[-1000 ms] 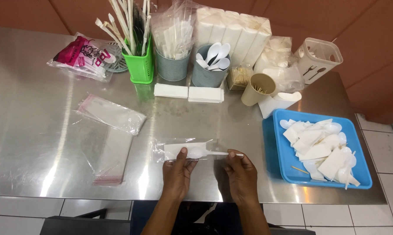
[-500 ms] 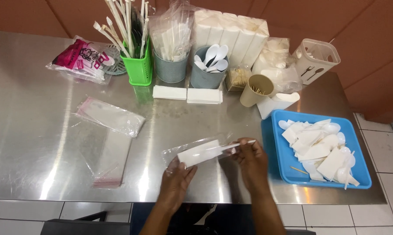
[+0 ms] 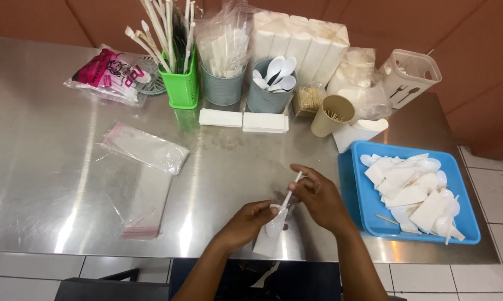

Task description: Assembling service kits by folding paper slips and placing them into plastic bags along with plastic spoons.

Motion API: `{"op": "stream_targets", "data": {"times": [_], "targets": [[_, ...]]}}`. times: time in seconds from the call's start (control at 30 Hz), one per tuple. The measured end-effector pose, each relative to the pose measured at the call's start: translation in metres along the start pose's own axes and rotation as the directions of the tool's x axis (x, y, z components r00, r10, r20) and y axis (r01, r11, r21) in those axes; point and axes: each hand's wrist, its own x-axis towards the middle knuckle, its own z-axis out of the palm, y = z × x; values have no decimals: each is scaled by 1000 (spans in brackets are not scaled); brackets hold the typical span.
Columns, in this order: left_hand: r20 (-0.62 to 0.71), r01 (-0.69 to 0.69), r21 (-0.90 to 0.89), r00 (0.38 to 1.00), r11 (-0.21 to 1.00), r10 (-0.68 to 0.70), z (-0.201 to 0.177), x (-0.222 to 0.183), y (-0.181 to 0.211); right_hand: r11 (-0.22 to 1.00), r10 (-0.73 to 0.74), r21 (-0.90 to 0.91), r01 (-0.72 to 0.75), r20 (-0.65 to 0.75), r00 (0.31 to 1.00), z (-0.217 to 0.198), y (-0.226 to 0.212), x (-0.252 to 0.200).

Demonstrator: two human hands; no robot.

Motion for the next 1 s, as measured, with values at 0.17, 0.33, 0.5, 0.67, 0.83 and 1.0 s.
{"op": "stream_targets", "data": {"times": [0.17, 0.33, 0.5, 0.67, 0.83, 1.0], "targets": [[-70, 46, -148, 996, 988, -56, 0, 13, -24, 994, 50, -93, -66, -166, 985, 10, -9, -1], [-137, 71, -215, 985, 974, -102, -4, 16, -32, 996, 9, -91, -24, -169, 986, 13, 8, 10], [-173, 98, -232, 975, 968, -140, 1, 15, -16, 972, -158, -187, 140, -89, 983, 12, 26, 16], [-145, 74, -322, 981, 944, -127, 0, 15, -19, 972, -176, -163, 171, -17, 984, 12, 34, 16], [-222, 222, -122, 944, 967, -244, 1, 10, -4, 987, -67, -144, 79, 83, 994, 14, 31, 15], [-152, 125, -343, 971, 931, -186, -1, 15, -12, 998, 28, -65, -20, 133, 991, 15, 30, 20]]}}
